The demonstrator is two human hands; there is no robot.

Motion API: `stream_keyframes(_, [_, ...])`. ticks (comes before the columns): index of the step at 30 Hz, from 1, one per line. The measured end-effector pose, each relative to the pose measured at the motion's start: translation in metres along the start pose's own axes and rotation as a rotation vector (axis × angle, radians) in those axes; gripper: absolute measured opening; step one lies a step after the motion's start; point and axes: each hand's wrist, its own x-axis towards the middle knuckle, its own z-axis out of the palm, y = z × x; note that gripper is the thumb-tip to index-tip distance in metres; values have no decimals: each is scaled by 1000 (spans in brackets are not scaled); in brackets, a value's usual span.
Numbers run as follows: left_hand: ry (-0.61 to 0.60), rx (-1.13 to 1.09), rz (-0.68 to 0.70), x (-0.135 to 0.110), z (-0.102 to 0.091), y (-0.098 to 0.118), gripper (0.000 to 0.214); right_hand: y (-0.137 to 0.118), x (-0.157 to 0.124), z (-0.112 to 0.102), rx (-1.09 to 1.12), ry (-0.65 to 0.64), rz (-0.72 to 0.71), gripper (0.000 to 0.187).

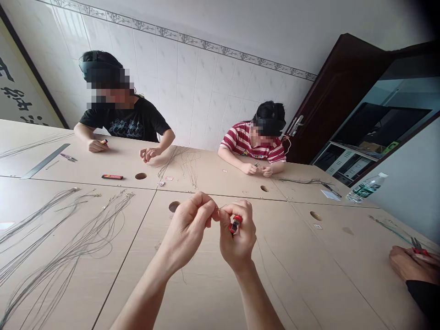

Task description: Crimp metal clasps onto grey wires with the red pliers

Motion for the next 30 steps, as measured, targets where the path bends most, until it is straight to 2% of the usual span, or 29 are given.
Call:
stream_keyframes(10, [63,-22,-22,2,1,-1,21,-1,2,-1,-10,-49,16,18])
stream_keyframes(30, [8,-60,-62,4,-2,-4,19,2,3,0,-43,-52,-4,17])
